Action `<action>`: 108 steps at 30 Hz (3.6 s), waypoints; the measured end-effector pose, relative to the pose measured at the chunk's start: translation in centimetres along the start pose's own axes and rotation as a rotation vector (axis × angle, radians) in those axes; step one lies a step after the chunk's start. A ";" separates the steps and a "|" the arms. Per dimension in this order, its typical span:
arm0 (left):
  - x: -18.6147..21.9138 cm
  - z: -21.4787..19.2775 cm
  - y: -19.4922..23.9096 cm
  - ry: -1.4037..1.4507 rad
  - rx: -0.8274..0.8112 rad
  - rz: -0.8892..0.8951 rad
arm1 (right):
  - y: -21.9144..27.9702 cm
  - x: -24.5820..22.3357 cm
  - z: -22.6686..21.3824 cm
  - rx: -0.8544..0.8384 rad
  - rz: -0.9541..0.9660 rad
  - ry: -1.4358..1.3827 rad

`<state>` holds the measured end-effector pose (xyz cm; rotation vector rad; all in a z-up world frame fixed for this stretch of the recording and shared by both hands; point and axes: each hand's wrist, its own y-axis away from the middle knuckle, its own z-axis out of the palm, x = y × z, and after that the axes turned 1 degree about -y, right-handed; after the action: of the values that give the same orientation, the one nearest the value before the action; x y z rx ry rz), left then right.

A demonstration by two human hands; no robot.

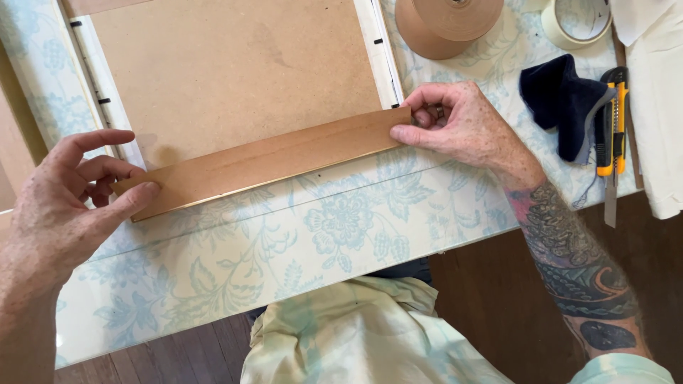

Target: Measuring, cutting, and applying adhesive paper tape to the back of a picture frame using a utility knife and a brush.

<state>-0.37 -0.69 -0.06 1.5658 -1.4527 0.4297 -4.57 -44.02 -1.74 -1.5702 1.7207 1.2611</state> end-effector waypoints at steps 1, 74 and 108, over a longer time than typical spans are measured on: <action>0.0 0.0 0.0 0.005 -0.004 0.000 | 0.1 -0.1 0.0 0.001 -0.007 0.016; -2.0 -0.1 -0.7 -0.007 -0.001 0.023 | 1.1 0.5 -1.5 0.006 0.114 -0.156; -3.2 -1.7 -2.2 0.036 -0.184 0.311 | -2.5 18.5 -5.0 0.107 0.105 0.197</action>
<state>1.39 2.27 -2.47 1.1847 -1.6644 0.4866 -5.13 -57.34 -15.67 -1.6043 1.9817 1.0717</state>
